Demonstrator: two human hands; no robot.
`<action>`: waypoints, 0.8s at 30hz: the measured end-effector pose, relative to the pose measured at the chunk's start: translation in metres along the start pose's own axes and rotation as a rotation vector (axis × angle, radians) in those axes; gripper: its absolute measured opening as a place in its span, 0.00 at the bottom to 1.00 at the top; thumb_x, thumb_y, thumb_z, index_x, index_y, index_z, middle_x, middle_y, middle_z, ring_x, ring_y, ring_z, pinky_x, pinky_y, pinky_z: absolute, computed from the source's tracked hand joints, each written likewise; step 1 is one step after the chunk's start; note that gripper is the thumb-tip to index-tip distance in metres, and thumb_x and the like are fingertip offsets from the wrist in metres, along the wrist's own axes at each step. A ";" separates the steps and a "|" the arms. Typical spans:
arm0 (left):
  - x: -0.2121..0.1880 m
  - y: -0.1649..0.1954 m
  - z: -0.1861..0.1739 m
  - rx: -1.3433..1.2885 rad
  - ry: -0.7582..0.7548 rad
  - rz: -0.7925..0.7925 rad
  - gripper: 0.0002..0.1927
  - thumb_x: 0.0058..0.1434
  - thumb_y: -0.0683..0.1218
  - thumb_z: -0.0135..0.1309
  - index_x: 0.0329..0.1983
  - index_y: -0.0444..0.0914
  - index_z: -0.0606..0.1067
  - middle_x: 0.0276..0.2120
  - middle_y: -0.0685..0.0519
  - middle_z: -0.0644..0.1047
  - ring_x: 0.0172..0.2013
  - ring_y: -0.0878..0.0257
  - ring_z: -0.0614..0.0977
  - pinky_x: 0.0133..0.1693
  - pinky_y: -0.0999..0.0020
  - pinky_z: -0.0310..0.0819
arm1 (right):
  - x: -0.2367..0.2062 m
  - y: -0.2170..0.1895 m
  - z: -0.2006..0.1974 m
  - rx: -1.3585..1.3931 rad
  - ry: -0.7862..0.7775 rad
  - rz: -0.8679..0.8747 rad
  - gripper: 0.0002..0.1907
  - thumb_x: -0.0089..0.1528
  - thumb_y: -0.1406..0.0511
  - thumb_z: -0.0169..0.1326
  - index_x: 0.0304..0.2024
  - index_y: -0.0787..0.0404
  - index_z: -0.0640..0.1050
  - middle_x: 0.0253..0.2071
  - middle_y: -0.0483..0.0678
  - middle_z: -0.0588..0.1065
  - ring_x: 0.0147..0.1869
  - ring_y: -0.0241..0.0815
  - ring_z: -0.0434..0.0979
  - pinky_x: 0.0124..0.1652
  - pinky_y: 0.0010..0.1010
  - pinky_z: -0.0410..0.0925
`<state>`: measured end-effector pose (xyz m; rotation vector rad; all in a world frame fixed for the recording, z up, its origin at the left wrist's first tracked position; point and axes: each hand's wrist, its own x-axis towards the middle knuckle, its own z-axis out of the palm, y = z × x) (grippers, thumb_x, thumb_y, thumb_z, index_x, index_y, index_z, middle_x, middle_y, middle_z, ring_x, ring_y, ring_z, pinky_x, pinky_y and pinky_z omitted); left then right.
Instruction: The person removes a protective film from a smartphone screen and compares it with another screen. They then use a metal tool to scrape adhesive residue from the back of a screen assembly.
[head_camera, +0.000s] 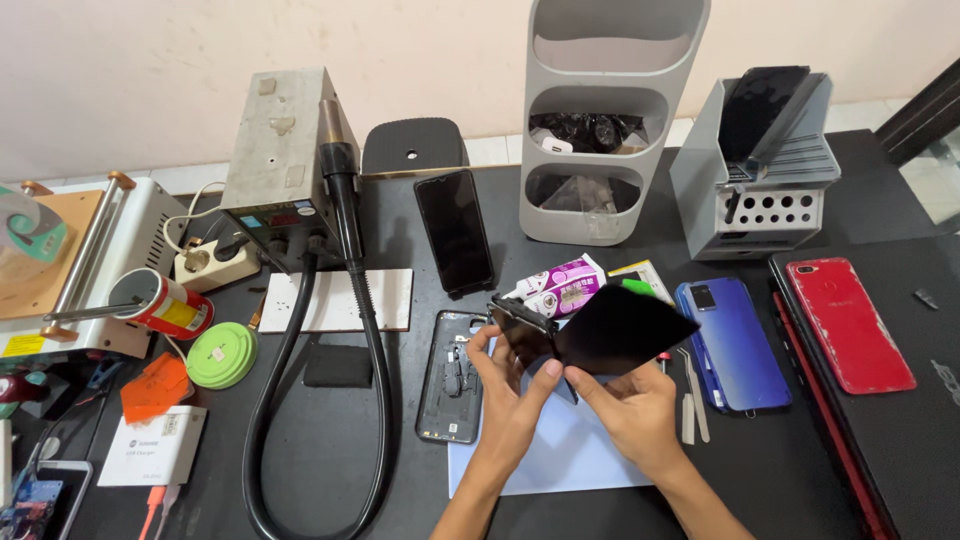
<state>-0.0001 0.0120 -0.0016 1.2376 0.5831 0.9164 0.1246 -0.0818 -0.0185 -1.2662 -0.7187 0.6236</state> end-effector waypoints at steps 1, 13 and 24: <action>-0.001 0.000 0.000 -0.018 0.003 0.024 0.39 0.62 0.44 0.60 0.65 0.41 0.47 0.65 0.38 0.65 0.63 0.54 0.69 0.65 0.57 0.60 | -0.001 -0.001 0.000 -0.033 0.007 0.006 0.14 0.57 0.74 0.64 0.46 0.70 0.80 0.39 0.49 0.83 0.36 0.33 0.81 0.33 0.23 0.72; -0.001 -0.012 -0.007 0.100 0.233 0.180 0.31 0.62 0.42 0.58 0.62 0.35 0.54 0.61 0.38 0.70 0.57 0.54 0.77 0.60 0.60 0.68 | -0.012 -0.001 0.022 -0.202 -0.052 -0.279 0.14 0.56 0.76 0.64 0.44 0.70 0.80 0.41 0.50 0.81 0.43 0.37 0.82 0.44 0.26 0.74; 0.007 -0.015 -0.015 -0.120 0.286 0.107 0.30 0.64 0.45 0.56 0.63 0.37 0.54 0.57 0.41 0.72 0.56 0.56 0.76 0.58 0.63 0.68 | -0.012 -0.025 0.040 -0.450 -0.058 -0.572 0.13 0.55 0.78 0.61 0.43 0.69 0.79 0.39 0.53 0.77 0.39 0.45 0.81 0.39 0.30 0.73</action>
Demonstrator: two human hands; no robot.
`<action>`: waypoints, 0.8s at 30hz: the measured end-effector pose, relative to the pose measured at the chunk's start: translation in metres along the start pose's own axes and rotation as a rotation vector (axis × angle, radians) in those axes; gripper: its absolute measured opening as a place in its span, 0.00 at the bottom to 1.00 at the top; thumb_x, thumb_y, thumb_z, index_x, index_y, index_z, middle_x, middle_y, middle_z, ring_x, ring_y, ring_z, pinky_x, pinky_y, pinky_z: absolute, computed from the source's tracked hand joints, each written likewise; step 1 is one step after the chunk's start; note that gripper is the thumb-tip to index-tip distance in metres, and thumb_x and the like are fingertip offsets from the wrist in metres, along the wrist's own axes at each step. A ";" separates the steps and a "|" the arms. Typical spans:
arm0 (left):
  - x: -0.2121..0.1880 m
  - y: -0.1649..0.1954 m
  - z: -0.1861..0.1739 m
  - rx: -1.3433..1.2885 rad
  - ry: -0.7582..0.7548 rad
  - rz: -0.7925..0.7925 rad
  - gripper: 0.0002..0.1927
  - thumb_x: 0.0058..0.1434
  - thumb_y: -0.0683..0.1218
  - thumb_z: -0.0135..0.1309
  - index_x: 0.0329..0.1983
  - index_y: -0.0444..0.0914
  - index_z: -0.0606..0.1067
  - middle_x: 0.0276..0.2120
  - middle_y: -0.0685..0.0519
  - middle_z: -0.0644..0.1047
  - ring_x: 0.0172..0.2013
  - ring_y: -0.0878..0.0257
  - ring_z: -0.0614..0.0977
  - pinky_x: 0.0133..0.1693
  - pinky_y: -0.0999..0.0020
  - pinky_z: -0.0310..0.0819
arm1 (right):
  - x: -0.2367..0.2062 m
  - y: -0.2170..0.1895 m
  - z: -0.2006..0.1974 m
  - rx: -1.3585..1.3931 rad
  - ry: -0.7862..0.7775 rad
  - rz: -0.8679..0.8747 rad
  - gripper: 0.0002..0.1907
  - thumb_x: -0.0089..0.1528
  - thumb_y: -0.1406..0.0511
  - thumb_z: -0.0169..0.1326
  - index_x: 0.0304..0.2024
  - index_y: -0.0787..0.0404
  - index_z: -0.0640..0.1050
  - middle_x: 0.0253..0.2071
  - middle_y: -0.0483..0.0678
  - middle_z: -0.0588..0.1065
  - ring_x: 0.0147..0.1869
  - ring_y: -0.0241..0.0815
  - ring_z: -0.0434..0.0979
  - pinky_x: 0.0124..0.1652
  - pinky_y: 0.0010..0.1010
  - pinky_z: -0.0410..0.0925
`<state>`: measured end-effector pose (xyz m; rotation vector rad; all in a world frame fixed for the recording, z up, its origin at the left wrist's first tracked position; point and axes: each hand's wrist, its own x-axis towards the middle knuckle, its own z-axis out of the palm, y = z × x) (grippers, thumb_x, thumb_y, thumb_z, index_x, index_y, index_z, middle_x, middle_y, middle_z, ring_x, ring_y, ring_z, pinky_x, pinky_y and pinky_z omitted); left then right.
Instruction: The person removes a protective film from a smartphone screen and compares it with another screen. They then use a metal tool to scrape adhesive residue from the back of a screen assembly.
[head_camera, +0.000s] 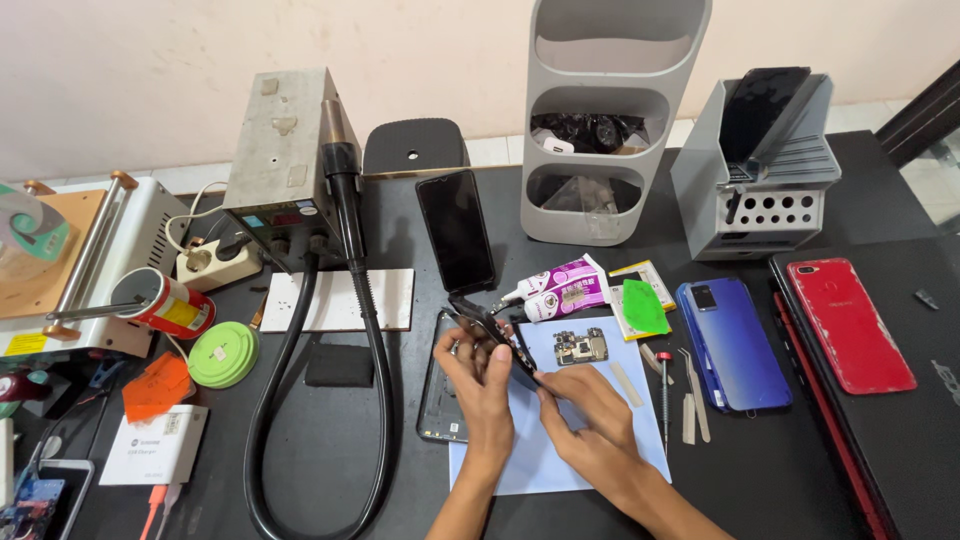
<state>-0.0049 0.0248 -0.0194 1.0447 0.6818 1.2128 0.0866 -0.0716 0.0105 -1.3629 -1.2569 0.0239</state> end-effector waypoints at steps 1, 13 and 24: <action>-0.001 0.000 0.002 0.005 -0.011 -0.005 0.31 0.63 0.44 0.57 0.62 0.37 0.54 0.57 0.42 0.71 0.56 0.56 0.76 0.58 0.62 0.69 | 0.000 0.000 0.000 -0.015 -0.001 0.000 0.13 0.55 0.78 0.61 0.43 0.69 0.79 0.39 0.53 0.77 0.39 0.44 0.81 0.38 0.30 0.73; 0.003 0.008 0.005 -0.021 -0.012 -0.075 0.34 0.57 0.40 0.64 0.61 0.35 0.57 0.53 0.44 0.71 0.54 0.58 0.77 0.56 0.61 0.72 | -0.002 0.013 0.000 0.015 0.019 0.303 0.09 0.57 0.73 0.63 0.40 0.67 0.79 0.37 0.50 0.80 0.39 0.43 0.84 0.40 0.29 0.74; 0.001 0.012 0.010 0.122 0.025 0.018 0.36 0.55 0.41 0.66 0.63 0.32 0.59 0.52 0.44 0.73 0.53 0.58 0.77 0.58 0.63 0.71 | 0.011 0.003 -0.011 -0.090 -0.048 0.154 0.15 0.54 0.73 0.63 0.44 0.70 0.79 0.38 0.51 0.82 0.41 0.43 0.85 0.40 0.29 0.75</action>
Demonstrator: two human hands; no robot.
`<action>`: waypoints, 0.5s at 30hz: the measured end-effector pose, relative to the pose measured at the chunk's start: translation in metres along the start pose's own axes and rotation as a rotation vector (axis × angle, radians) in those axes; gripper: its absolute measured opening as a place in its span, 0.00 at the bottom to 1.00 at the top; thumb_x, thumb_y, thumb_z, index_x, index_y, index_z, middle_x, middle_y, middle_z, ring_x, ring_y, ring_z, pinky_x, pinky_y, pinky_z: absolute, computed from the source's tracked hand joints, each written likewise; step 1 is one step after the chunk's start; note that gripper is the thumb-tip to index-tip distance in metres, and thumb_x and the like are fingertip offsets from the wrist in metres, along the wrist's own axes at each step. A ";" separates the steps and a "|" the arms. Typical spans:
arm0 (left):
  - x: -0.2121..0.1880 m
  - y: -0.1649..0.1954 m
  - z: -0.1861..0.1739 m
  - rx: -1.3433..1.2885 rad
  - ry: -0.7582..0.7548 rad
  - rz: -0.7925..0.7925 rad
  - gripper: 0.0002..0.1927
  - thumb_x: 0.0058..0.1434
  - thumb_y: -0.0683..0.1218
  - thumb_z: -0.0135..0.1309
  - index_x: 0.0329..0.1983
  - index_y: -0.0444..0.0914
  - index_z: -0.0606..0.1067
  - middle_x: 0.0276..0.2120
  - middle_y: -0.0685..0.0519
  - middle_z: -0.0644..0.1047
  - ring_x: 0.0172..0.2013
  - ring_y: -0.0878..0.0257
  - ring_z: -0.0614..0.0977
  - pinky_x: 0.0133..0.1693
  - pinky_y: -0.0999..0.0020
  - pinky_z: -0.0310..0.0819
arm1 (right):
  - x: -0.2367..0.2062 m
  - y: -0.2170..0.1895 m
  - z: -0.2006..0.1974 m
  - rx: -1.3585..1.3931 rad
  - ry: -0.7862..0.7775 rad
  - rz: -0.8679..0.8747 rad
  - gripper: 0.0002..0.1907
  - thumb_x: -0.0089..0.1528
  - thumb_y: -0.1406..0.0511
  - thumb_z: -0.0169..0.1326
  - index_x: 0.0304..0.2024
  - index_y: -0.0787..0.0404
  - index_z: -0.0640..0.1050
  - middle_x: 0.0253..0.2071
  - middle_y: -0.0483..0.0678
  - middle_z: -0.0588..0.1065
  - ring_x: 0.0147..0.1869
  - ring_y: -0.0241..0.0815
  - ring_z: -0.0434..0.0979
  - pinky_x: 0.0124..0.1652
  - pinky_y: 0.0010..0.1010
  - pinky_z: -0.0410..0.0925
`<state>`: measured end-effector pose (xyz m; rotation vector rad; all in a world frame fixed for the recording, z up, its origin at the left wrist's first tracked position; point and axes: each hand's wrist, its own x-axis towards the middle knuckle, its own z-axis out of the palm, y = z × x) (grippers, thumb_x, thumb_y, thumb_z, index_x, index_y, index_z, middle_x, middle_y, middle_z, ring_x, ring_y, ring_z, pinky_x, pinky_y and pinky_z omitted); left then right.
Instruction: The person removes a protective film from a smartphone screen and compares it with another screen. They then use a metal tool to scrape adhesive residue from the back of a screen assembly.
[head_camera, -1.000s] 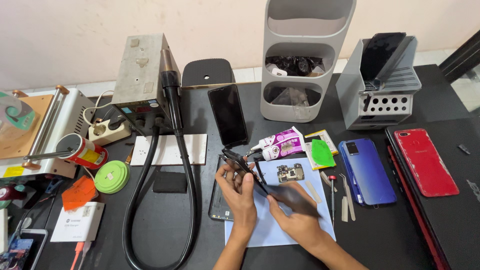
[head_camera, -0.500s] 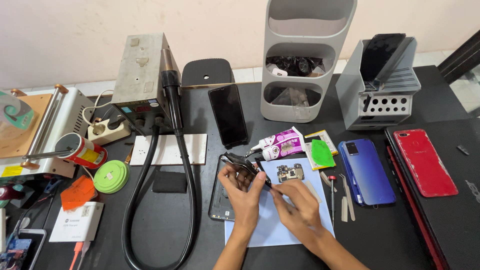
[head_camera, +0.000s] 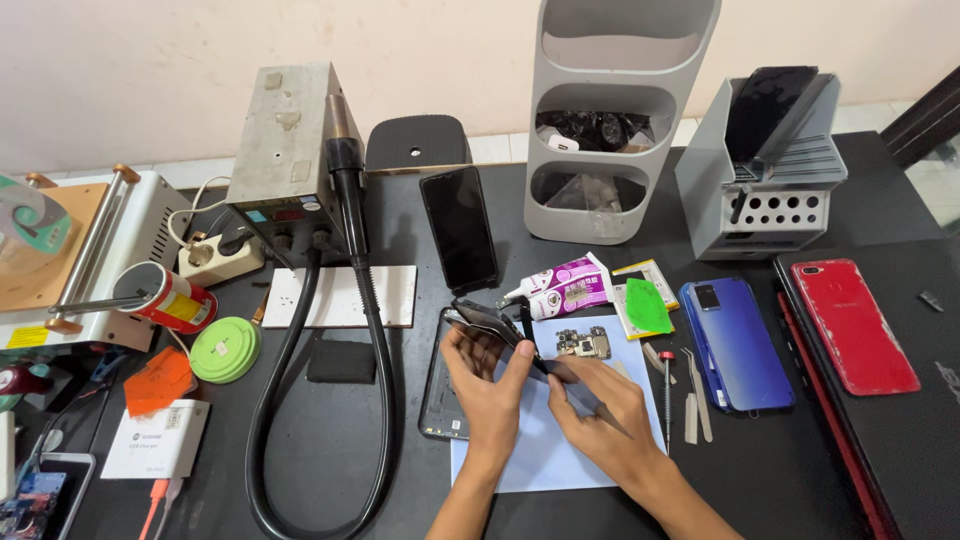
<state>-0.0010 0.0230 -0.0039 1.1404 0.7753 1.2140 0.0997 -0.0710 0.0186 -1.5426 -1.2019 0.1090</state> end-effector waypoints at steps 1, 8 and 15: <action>0.000 0.000 0.000 -0.003 0.004 0.004 0.36 0.55 0.41 0.66 0.63 0.32 0.59 0.52 0.44 0.73 0.53 0.59 0.77 0.57 0.63 0.71 | 0.000 0.000 0.000 0.009 -0.003 -0.001 0.15 0.54 0.73 0.63 0.44 0.70 0.80 0.38 0.51 0.82 0.41 0.44 0.85 0.40 0.29 0.75; 0.004 -0.003 -0.005 -0.046 0.085 -0.016 0.36 0.57 0.42 0.64 0.64 0.33 0.58 0.52 0.45 0.72 0.51 0.60 0.76 0.55 0.63 0.71 | -0.002 0.008 0.004 -0.068 -0.020 -0.094 0.12 0.52 0.74 0.63 0.39 0.69 0.79 0.40 0.54 0.81 0.40 0.48 0.84 0.41 0.31 0.75; 0.014 -0.005 -0.010 -0.064 0.137 -0.094 0.34 0.61 0.48 0.60 0.65 0.33 0.59 0.52 0.45 0.73 0.50 0.61 0.76 0.55 0.66 0.70 | -0.007 0.017 0.000 0.064 -0.033 0.150 0.05 0.57 0.72 0.63 0.36 0.66 0.81 0.33 0.48 0.82 0.34 0.40 0.84 0.36 0.28 0.74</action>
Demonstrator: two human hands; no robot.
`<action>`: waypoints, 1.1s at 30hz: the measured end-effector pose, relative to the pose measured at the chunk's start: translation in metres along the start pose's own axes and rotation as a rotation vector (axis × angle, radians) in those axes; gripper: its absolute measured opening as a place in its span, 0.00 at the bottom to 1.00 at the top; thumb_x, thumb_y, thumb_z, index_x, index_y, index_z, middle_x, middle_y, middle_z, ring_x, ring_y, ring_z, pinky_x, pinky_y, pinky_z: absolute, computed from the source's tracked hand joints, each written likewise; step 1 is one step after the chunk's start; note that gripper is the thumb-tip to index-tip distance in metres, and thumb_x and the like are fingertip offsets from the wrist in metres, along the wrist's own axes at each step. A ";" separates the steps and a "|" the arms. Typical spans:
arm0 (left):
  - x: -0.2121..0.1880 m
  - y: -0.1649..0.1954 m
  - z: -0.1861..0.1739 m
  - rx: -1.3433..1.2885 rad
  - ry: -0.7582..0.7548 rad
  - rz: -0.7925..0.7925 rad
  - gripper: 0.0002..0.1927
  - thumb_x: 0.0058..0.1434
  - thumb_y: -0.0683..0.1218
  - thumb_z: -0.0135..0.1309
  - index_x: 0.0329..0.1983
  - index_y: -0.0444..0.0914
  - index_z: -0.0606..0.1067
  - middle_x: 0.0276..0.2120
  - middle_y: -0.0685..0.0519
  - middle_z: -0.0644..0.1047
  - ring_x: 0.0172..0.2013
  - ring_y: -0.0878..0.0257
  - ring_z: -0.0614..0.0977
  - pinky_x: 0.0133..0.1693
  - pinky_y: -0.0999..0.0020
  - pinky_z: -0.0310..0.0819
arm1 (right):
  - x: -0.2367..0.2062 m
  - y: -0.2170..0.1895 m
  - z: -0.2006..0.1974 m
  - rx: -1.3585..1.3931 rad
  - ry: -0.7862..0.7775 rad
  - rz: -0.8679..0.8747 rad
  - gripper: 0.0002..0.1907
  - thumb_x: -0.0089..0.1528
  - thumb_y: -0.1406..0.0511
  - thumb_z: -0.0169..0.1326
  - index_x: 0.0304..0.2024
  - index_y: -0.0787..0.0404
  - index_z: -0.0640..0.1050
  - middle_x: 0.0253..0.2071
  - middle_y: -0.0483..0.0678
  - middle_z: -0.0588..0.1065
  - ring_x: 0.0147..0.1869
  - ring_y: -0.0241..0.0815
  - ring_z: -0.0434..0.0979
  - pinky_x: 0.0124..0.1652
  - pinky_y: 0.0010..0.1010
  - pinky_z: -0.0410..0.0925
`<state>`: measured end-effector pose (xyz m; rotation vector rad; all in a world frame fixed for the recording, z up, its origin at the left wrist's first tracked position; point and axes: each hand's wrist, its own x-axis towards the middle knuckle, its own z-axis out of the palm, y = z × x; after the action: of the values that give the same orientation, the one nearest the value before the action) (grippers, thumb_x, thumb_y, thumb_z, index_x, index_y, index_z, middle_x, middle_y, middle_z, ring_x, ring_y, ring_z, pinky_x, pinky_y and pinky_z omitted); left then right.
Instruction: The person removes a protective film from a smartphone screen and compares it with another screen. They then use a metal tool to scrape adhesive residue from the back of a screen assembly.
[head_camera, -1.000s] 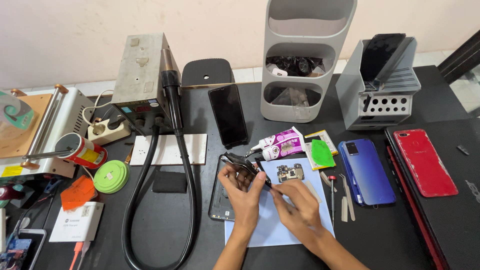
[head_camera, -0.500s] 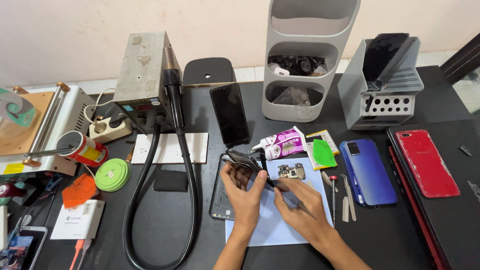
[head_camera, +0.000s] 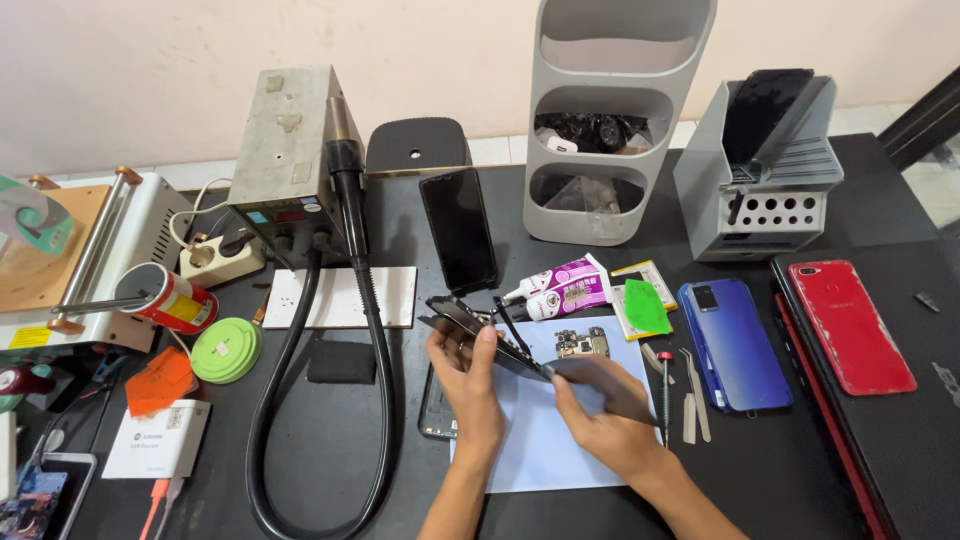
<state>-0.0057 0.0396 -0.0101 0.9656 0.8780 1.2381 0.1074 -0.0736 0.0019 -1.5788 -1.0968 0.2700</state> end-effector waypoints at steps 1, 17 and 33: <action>0.001 0.000 0.000 -0.033 0.012 -0.043 0.33 0.60 0.49 0.59 0.64 0.33 0.60 0.51 0.46 0.73 0.49 0.61 0.76 0.53 0.66 0.71 | 0.000 0.003 -0.002 -0.009 0.042 -0.056 0.06 0.57 0.71 0.63 0.37 0.65 0.82 0.34 0.47 0.82 0.35 0.39 0.83 0.38 0.28 0.73; 0.003 -0.013 -0.004 -0.151 -0.216 -0.259 0.35 0.57 0.51 0.65 0.61 0.36 0.60 0.43 0.50 0.76 0.43 0.65 0.77 0.47 0.69 0.72 | 0.046 0.101 -0.133 -0.761 -0.116 0.853 0.40 0.56 0.41 0.66 0.34 0.78 0.81 0.26 0.65 0.81 0.31 0.57 0.84 0.33 0.44 0.75; 0.001 -0.014 0.002 -0.091 -0.276 -0.370 0.20 0.68 0.48 0.51 0.61 0.39 0.64 0.49 0.52 0.76 0.52 0.65 0.75 0.57 0.69 0.65 | 0.030 0.062 -0.105 -0.667 0.295 0.206 0.22 0.60 0.59 0.67 0.54 0.59 0.80 0.48 0.52 0.76 0.47 0.48 0.75 0.46 0.38 0.71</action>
<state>0.0016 0.0390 -0.0227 0.8321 0.7340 0.8009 0.2262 -0.1145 -0.0053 -2.2431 -0.8291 -0.2188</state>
